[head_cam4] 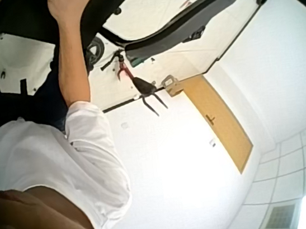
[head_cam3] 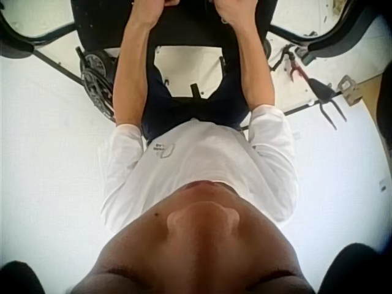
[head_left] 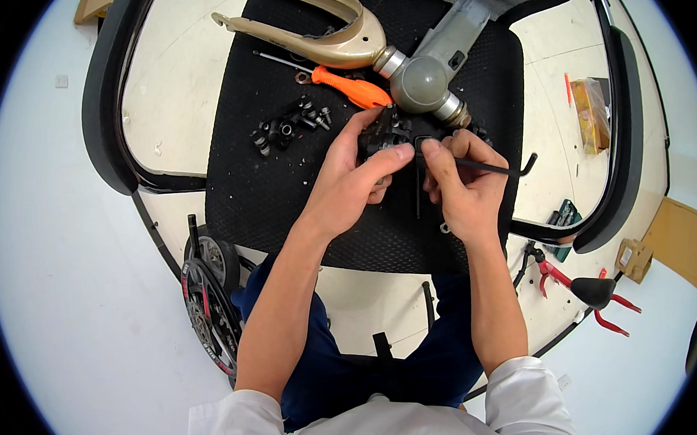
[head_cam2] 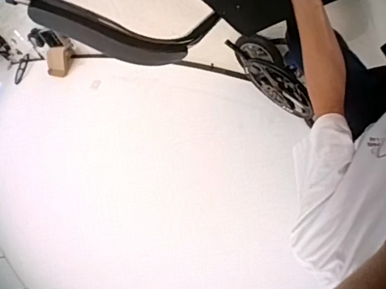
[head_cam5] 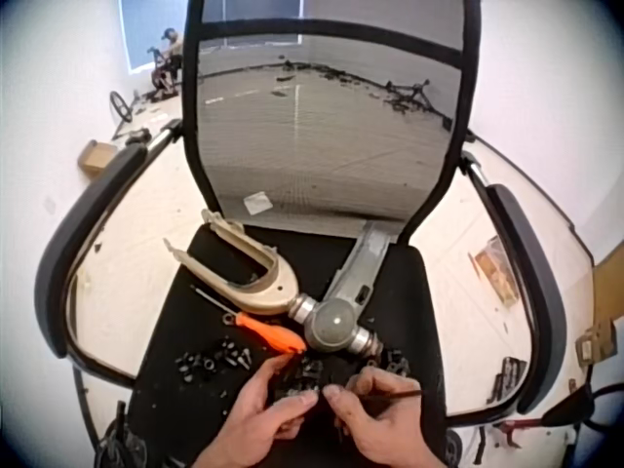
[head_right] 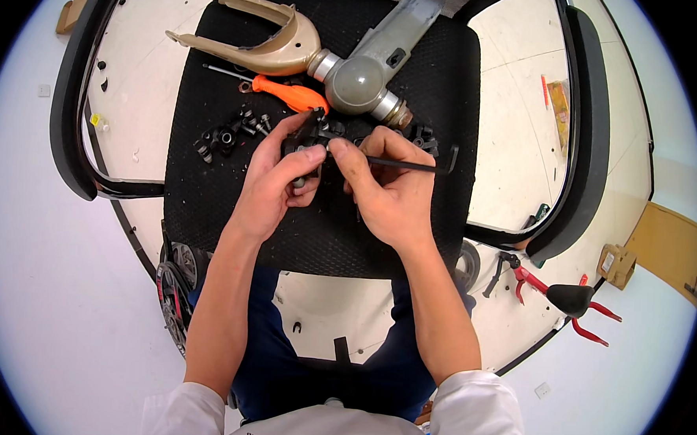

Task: The person assembles small bicycle components on a black mat. They use an Allen key to tighten screws and insert small metal parts into a larger black housing. The person repeatedly picks up, aligns, and fastens pieces, occasionally rotating the assembly to access different sides.

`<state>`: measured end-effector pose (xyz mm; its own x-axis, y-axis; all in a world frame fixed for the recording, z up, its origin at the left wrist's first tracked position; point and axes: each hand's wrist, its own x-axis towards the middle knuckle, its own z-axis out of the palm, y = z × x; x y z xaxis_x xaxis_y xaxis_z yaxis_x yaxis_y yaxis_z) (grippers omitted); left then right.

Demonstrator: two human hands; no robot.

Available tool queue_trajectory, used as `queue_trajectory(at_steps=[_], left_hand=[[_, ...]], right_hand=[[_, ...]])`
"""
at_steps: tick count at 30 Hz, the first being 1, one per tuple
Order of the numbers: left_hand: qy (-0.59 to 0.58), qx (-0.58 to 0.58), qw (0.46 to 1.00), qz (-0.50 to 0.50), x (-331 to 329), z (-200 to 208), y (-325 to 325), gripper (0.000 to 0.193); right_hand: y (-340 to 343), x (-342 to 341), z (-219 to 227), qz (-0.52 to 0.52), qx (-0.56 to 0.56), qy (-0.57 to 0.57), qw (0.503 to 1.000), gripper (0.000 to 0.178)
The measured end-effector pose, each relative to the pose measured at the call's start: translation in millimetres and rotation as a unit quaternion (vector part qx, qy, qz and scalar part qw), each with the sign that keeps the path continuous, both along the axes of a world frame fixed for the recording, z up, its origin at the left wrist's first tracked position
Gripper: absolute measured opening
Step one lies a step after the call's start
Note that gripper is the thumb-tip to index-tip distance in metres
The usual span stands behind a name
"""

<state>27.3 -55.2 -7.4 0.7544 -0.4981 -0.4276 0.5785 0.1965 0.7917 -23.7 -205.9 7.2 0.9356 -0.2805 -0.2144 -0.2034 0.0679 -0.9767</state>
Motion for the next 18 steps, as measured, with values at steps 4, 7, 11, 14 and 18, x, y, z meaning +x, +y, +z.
queue_trajectory(at_steps=[4, 7, 11, 14, 18], left_hand=[[0.035, -0.029, 0.999, 0.002, 2, 0, 1, 0.055], [0.044, -0.038, 0.998, 0.001, 3, -1, 1, 0.053], [0.057, -0.077, 0.995, 0.019, 1, -3, 3, 0.053], [0.047, -0.067, 0.996, 0.021, 1, -3, 2, 0.053], [0.011, -0.005, 1.000, 0.017, -1, 1, -4, 0.052]], right_hand=[[10, 5, 6, -0.035, 0.054, -0.108, 0.992, 0.012], [-5, 0, 1, 0.031, 0.059, -0.118, 0.991, 0.017], [1, -1, 3, -0.014, 0.040, -0.071, 0.997, 0.015], [7, -1, -1, -0.047, 0.018, -0.075, 0.996, 0.014], [17, -4, 0, -0.092, 0.000, -0.067, 0.994, 0.015]])
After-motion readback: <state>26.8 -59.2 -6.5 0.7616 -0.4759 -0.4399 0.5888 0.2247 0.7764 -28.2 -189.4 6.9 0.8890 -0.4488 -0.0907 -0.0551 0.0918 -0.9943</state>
